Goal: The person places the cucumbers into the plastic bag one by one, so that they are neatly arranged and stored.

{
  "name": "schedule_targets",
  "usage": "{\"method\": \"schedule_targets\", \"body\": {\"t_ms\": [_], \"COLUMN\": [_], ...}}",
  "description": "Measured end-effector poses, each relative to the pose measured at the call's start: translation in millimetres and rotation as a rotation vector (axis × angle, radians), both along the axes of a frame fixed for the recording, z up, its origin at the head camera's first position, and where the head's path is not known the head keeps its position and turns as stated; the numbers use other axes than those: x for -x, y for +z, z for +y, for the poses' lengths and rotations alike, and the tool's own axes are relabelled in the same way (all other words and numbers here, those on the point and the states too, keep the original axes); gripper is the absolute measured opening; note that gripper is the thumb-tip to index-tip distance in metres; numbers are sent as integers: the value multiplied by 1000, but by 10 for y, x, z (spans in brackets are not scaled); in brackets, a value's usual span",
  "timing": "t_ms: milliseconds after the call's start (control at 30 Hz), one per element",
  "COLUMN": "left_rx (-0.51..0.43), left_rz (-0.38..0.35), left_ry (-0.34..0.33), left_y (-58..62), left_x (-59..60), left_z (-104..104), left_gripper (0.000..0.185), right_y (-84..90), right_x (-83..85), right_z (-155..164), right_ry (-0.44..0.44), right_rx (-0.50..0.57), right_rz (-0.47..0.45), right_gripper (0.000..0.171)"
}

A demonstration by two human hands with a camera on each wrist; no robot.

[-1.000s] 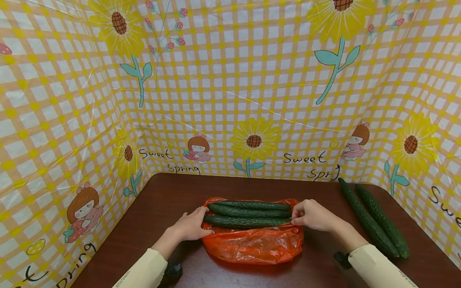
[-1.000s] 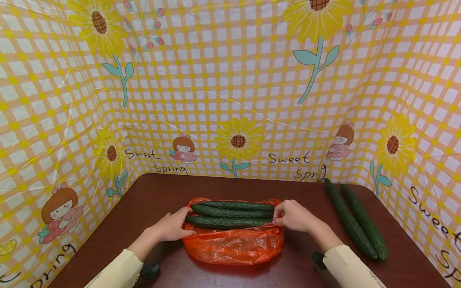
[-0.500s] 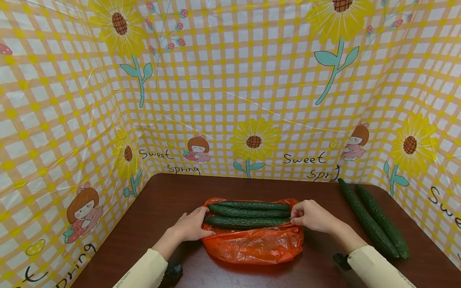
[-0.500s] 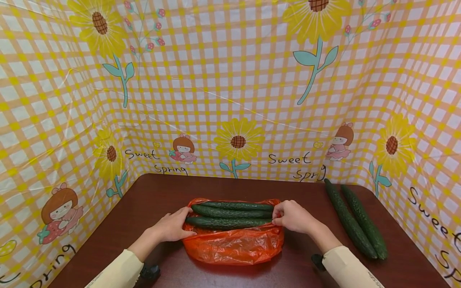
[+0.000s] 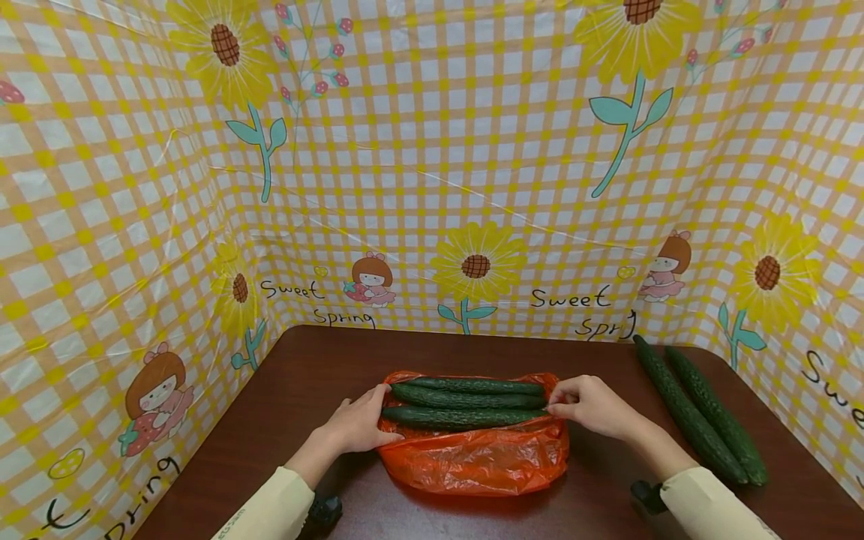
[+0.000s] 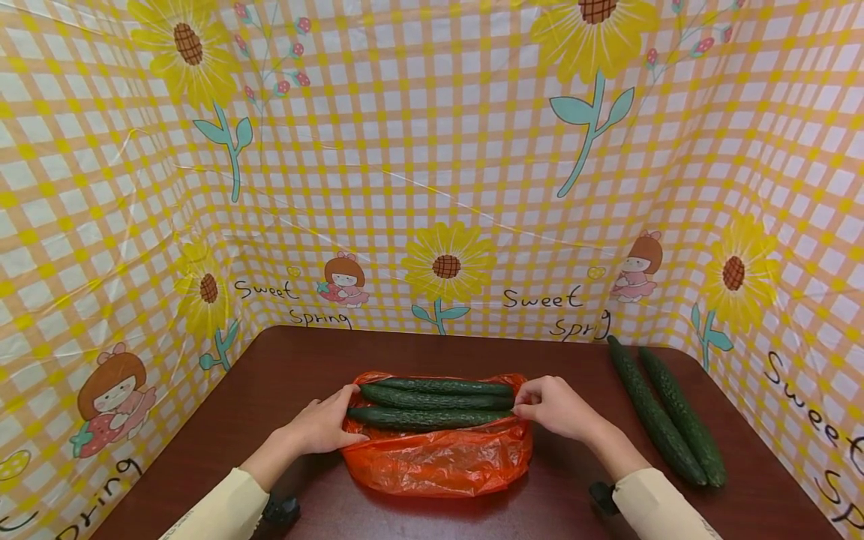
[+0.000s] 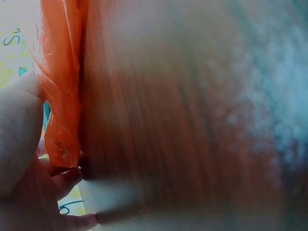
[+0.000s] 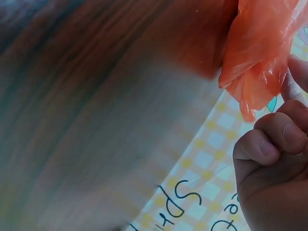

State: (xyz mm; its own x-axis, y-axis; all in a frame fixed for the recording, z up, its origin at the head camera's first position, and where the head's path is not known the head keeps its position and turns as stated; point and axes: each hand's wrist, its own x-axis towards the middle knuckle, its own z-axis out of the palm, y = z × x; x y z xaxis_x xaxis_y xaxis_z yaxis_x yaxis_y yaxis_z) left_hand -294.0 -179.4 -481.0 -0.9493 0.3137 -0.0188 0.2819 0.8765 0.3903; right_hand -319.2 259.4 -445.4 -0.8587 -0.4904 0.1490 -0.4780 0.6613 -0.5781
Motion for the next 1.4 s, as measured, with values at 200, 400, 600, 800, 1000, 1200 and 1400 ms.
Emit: {"method": "schedule_targets", "body": {"t_ms": [200, 400, 600, 800, 1000, 1200, 1400], "left_rx": [-9, -7, -33, -61, -17, 17, 25], "left_rz": [-7, -2, -24, -90, -89, -61, -42], "left_ry": [4, 5, -15, -28, -51, -45, -45], "left_y": [3, 0, 46, 90, 83, 78, 75], "left_x": [-13, -19, -15, 7, 20, 6, -17], "left_z": [-2, -7, -40, -106, -147, -142, -121], "left_gripper": [96, 95, 93, 92, 92, 92, 91], "right_y": [5, 27, 50, 70, 73, 75, 79], "right_x": [-29, -57, -88, -124, -151, -195, -265], "right_z": [87, 172, 291, 419, 542, 663, 803], "right_ry": [-21, -71, -103, -136, -194, -258, -335], "right_rx": [47, 88, 134, 171, 174, 168, 136], "right_rz": [-4, -11, -42, -61, -100, -130, -145], "right_gripper": [8, 9, 15, 19, 27, 35, 39]}}
